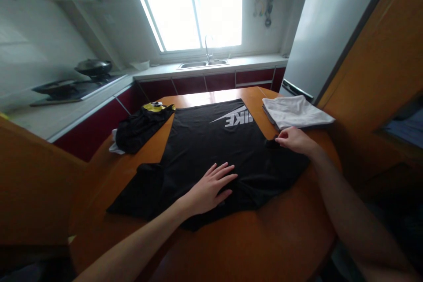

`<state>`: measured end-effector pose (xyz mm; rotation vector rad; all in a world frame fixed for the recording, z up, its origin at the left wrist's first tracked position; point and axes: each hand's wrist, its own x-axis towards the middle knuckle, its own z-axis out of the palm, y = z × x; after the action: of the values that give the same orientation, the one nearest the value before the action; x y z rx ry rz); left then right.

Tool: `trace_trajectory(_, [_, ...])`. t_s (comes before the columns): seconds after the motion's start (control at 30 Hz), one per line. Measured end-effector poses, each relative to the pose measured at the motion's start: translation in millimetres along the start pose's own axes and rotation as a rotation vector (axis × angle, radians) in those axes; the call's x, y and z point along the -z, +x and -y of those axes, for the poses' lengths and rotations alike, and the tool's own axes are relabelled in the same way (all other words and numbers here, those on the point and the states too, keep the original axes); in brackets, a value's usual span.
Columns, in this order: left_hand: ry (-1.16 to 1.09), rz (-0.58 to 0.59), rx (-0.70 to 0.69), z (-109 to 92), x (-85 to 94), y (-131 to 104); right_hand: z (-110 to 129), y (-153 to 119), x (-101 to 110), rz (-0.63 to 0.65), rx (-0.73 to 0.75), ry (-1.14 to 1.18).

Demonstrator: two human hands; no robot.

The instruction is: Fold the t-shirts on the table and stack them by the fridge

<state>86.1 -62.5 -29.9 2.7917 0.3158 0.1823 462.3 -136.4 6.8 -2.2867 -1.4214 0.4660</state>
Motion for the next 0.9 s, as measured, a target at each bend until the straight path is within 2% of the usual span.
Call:
trace_trajectory(0.13, [0.011,0.004,0.002,2,-0.8,0,-29,2,10,0.008,-0.117,0.041])
trace_trajectory(0.3, [0.018,0.001,-0.003,6,-2.8,0,-45,6,13,-0.008,-0.18,0.082])
trace_trajectory(0.4, [0.032,0.005,0.0,7,-3.5,1,-44,7,11,-0.037,-0.191,0.072])
trace_trajectory(0.6, [0.041,-0.001,0.004,6,-3.1,1,-34,9,6,0.031,-0.209,-0.068])
trace_trajectory(0.9, [0.04,-0.031,-0.023,5,-2.1,2,-40,14,3,0.044,-0.247,-0.142])
